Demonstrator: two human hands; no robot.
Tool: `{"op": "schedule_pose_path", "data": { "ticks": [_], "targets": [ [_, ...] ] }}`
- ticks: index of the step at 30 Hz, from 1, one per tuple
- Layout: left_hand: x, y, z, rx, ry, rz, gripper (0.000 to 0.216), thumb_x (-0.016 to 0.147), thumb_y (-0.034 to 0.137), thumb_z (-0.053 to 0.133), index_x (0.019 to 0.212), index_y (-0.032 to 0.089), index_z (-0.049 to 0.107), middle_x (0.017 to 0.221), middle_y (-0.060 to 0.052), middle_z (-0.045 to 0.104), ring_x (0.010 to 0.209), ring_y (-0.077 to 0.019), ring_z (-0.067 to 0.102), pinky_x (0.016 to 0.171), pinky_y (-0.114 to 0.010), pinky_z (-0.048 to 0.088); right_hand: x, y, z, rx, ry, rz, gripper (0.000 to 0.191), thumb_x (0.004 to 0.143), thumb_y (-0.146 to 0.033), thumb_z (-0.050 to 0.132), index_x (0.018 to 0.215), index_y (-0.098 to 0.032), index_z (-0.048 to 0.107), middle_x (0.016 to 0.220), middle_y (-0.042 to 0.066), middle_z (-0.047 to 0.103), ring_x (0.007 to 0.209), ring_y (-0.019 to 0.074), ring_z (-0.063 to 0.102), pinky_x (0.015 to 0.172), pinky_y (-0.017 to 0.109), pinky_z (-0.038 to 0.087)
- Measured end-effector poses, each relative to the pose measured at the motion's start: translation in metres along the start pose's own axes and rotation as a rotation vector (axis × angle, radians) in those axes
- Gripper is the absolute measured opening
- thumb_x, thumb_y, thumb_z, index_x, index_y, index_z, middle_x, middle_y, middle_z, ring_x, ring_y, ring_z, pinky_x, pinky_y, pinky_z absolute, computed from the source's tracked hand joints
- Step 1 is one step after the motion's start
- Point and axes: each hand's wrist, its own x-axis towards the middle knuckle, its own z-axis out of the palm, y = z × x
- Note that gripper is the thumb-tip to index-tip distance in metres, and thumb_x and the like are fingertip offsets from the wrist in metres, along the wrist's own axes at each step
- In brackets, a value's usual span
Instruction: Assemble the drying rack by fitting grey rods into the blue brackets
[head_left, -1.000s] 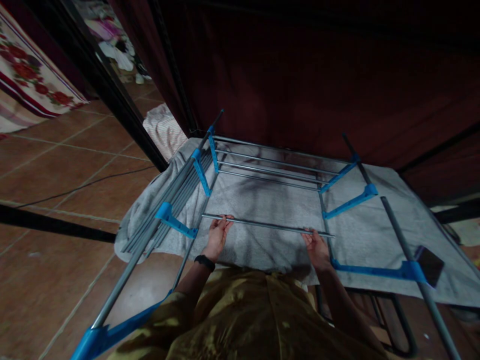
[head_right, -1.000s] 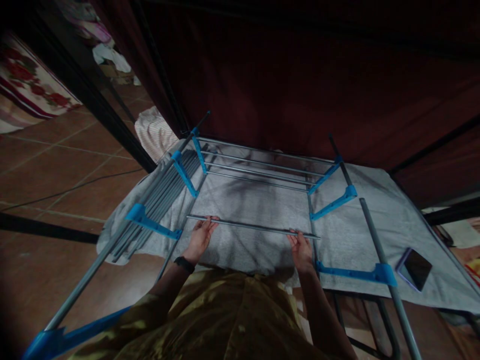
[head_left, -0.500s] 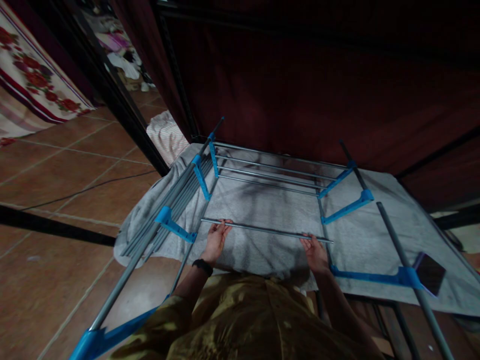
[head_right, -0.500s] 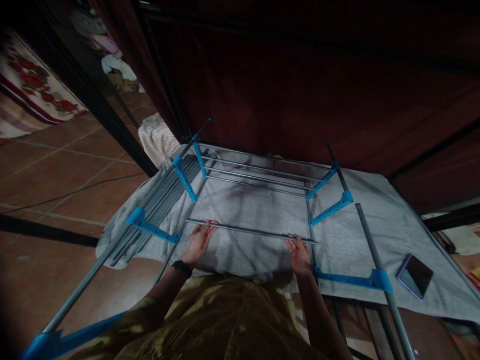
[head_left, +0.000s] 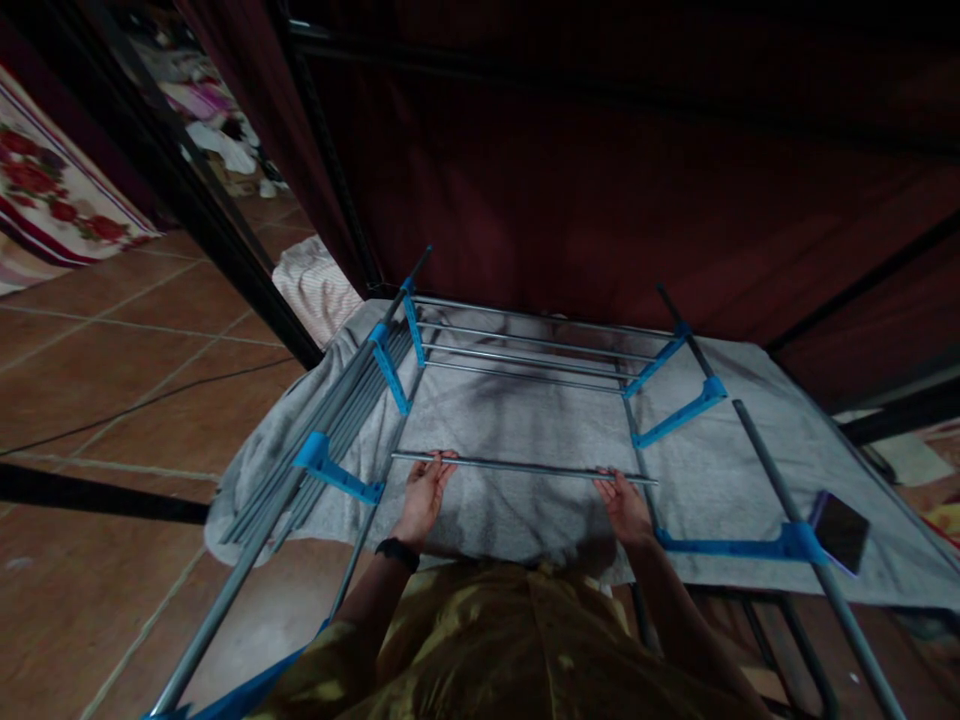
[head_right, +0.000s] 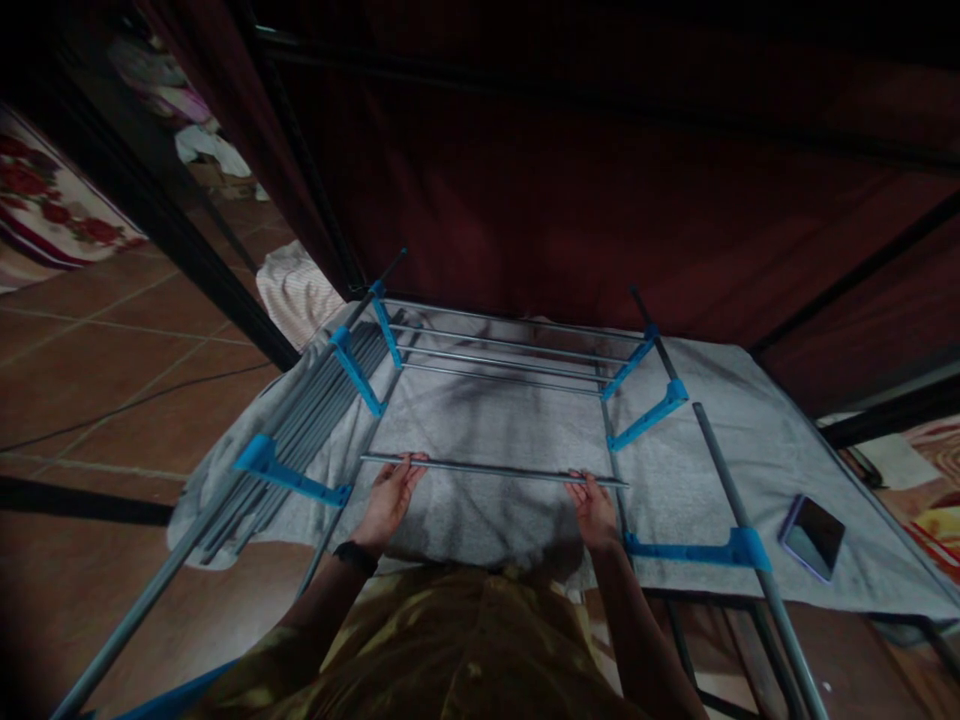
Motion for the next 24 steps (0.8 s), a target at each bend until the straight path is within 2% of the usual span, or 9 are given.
{"op": "schedule_pose_path", "data": {
  "ticks": [9, 18, 24],
  "targets": [
    [-0.001, 0.001, 0.000, -0.030, 0.004, -0.011, 0.011, 0.088, 0.013, 0.060, 0.087, 0.023, 0.063, 0.089, -0.004, 0.074, 0.097, -0.0174, 0.072, 0.099, -0.033, 0.054, -0.005, -0.002, 0.002, -0.001, -0.024, -0.011, 0.015, 0.075, -0.032, 0.075, 0.083, -0.023, 0.067, 0.087, 0.000, 0.076, 0.090, 0.0164, 0.074, 0.087, 0.032, 0.060],
    [-0.002, 0.007, 0.001, -0.061, 0.026, -0.051, 0.013, 0.088, 0.011, 0.062, 0.081, 0.022, 0.063, 0.088, -0.004, 0.076, 0.095, -0.0186, 0.074, 0.092, -0.032, 0.058, -0.007, -0.004, 0.008, 0.039, 0.020, 0.018, 0.012, 0.073, -0.027, 0.072, 0.083, -0.022, 0.067, 0.084, 0.001, 0.077, 0.086, 0.0184, 0.074, 0.078, 0.032, 0.063],
    [-0.001, 0.016, 0.005, -0.090, 0.096, -0.094, 0.013, 0.085, 0.005, 0.063, 0.079, 0.017, 0.063, 0.080, -0.004, 0.074, 0.080, -0.0173, 0.075, 0.089, -0.034, 0.060, -0.013, -0.006, 0.006, 0.038, -0.025, -0.002, 0.014, 0.076, -0.030, 0.072, 0.087, -0.023, 0.068, 0.087, 0.001, 0.077, 0.088, 0.0195, 0.075, 0.081, 0.033, 0.064]
  ]
}}
